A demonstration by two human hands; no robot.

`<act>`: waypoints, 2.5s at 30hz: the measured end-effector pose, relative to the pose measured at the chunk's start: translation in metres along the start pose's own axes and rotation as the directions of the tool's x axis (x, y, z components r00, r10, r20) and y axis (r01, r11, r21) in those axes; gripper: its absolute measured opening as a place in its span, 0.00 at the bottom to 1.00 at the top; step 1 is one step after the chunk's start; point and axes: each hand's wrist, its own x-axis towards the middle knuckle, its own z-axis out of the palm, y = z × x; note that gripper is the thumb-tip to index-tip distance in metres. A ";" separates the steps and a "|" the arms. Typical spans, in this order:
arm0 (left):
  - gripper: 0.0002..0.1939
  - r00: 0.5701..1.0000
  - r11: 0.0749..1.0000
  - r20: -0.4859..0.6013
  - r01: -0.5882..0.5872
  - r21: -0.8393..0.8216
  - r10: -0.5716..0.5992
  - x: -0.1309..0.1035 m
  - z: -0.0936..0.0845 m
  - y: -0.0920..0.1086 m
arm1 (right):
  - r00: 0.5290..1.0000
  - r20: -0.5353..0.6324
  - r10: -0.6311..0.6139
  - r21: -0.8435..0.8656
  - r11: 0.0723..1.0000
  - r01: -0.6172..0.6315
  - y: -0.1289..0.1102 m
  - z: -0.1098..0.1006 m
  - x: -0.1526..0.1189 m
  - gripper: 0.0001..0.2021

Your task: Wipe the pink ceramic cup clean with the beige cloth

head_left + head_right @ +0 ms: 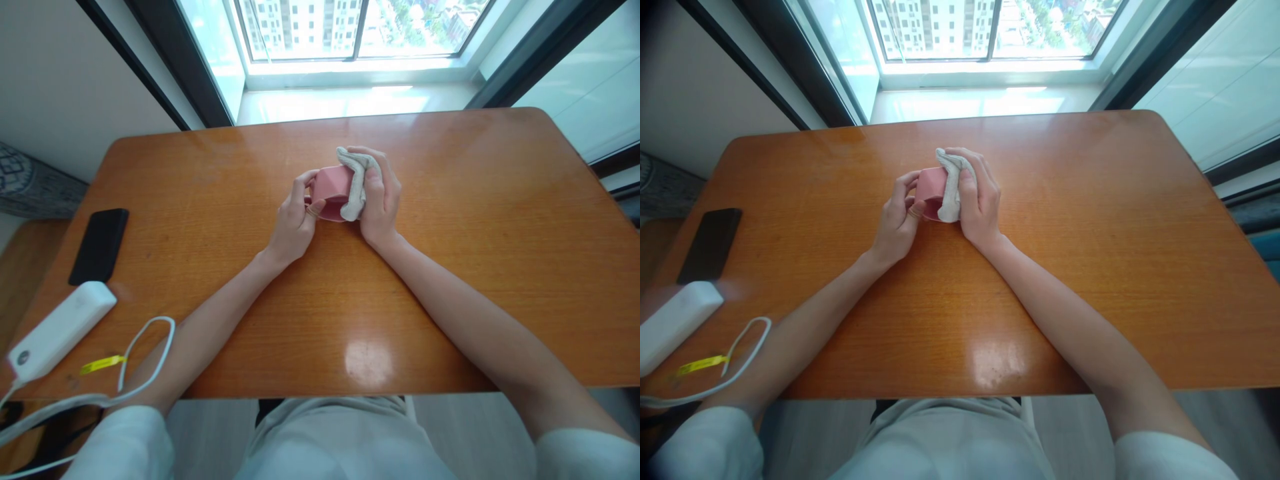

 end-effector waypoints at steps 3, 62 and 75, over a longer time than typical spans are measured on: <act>0.30 0.999 0.997 0.023 -0.037 -0.063 0.039 0.001 0.003 -0.005 | 1.000 -0.018 0.017 0.007 1.000 -0.017 0.001 -0.001 0.000 0.24; 0.35 0.981 0.887 -0.034 -0.157 0.435 0.191 -0.005 -0.002 0.028 | 0.996 0.039 -0.076 -0.096 0.992 0.079 -0.012 -0.002 -0.003 0.26; 0.34 0.997 0.966 -0.067 -0.027 0.255 0.046 -0.004 0.001 0.018 | 0.999 0.031 0.011 -0.061 0.998 -0.009 -0.006 0.005 -0.003 0.28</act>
